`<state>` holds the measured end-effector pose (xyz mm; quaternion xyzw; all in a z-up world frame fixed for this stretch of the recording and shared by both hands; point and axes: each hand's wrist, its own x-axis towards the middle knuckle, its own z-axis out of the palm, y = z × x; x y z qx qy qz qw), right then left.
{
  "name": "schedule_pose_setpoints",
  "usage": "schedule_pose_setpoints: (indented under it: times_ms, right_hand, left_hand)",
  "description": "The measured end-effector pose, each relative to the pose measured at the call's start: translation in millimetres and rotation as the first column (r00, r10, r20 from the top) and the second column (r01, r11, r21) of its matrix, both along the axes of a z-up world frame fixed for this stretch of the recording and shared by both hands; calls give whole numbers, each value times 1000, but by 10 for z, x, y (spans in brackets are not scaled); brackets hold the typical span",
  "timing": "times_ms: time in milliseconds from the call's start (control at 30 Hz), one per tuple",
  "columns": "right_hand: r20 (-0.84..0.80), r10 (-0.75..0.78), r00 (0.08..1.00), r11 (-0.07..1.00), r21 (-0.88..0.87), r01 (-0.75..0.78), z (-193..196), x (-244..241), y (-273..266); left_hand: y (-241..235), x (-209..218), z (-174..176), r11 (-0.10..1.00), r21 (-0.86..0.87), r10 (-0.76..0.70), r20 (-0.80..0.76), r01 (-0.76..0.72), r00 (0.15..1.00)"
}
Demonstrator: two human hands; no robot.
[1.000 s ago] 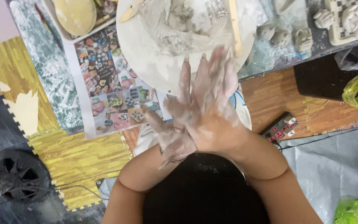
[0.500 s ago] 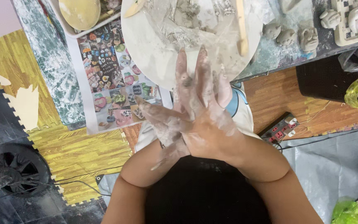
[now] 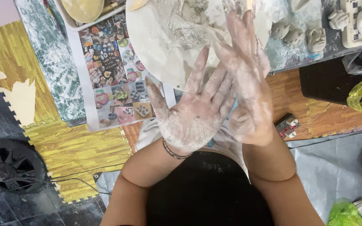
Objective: The person shapes small pieces of clay into round balls by rolling them between their palms. They repeatedly take small portions of clay from a larger mass, roll them into spheres, and place the finished pieces onto a white plate. The person occasionally dips their hands into a container of water to keep the clay pliable.
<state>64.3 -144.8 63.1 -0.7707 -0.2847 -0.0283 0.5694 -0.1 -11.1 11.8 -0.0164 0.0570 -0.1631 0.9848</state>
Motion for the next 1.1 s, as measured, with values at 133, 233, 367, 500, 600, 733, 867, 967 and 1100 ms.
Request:
schedule_pose_setpoints:
  times_ms: [133,233,367,500,600,733,867,967,1100]
  right_hand:
    - [334,236,913,970,-141,-199,-46,110,-161]
    - [292,289,912,955,-157,-252,-161,36,-185]
    - [266,278,923,957,-154,-244,-292,-61,-245]
    - [276,231,933,972,-99,-211,-328,-82,-197]
    - [345,280,896,951,29,-308,-367,1,-170]
    - [277,280,919,943,99,-317,-429,30,-229]
    - [252,199,947,951,181,-249,-522,-66,-187]
    - [142,82,986,980,167,-106,-527,-154,-191]
    - [129,91,988,957,264,-122,-563,-66,-163]
  left_hand:
    - [-46,234,-160,973,-215,150,334,-79,931]
    - [-59,221,-157,946,-321,167,370,-43,914]
    - [38,-6,72,999,25,33,153,-37,988]
    - [76,30,226,999,36,22,59,-24,998]
    - [53,49,280,990,-123,52,-133,-69,990]
    - [56,18,292,987,-154,74,118,-56,990]
    - [68,6,221,1000,-27,0,155,5,988]
    - [30,-40,84,993,107,-67,77,58,995]
    - [30,-230,-184,957,235,-177,3,171,984]
